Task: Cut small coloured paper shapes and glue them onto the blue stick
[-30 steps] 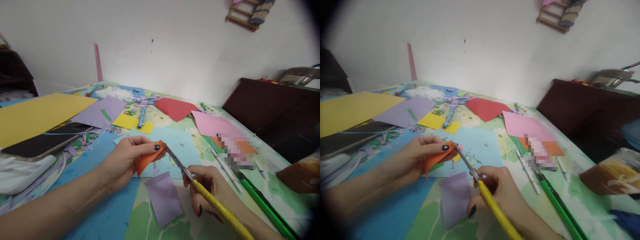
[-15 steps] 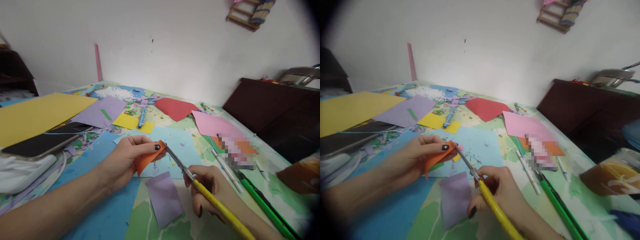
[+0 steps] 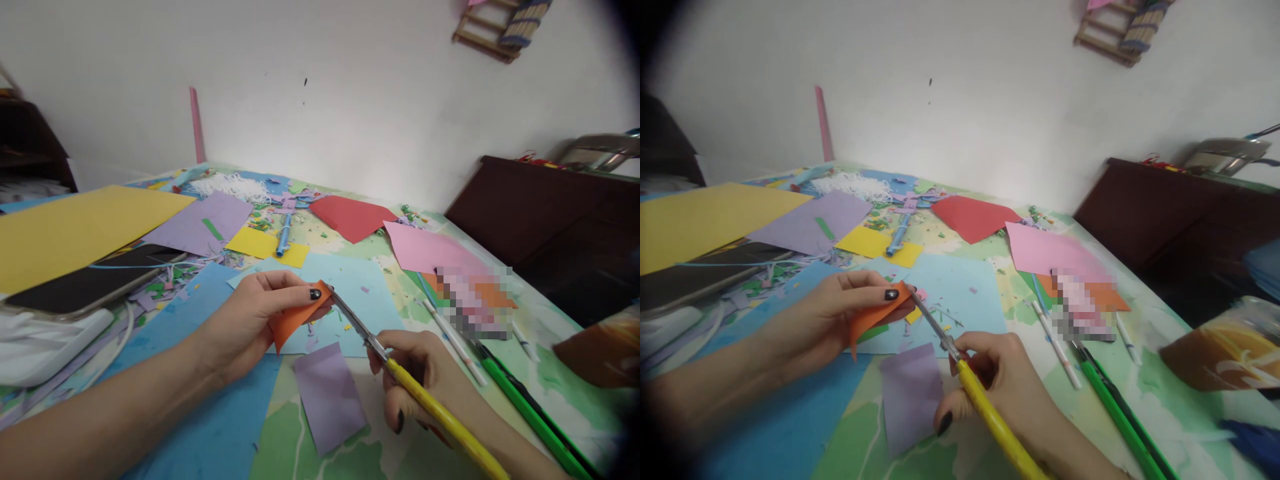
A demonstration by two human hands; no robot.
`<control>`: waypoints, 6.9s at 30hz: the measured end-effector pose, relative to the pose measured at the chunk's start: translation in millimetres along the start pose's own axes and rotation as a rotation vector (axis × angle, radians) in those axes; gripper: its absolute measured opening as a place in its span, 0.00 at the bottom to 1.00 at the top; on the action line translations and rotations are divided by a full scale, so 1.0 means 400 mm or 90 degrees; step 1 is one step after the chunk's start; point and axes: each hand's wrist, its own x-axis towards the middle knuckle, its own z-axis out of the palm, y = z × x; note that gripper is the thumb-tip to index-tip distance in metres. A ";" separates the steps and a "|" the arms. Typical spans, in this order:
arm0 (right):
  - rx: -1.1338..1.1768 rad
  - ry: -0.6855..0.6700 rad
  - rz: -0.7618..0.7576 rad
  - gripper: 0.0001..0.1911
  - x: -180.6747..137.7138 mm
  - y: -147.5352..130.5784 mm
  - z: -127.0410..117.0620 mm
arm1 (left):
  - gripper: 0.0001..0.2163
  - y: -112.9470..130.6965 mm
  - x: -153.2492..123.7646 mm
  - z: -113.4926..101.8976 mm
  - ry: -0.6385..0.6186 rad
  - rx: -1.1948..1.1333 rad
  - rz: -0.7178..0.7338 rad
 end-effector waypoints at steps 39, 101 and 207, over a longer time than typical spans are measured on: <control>0.004 0.005 0.014 0.20 -0.001 -0.005 0.002 | 0.06 -0.001 0.006 -0.001 0.001 -0.002 0.000; 0.000 -0.006 0.043 0.21 0.001 -0.019 0.003 | 0.07 -0.004 0.007 0.000 0.011 -0.019 -0.007; -0.016 0.006 0.056 0.15 -0.004 -0.012 0.002 | 0.07 -0.013 0.007 -0.006 0.026 -0.018 -0.003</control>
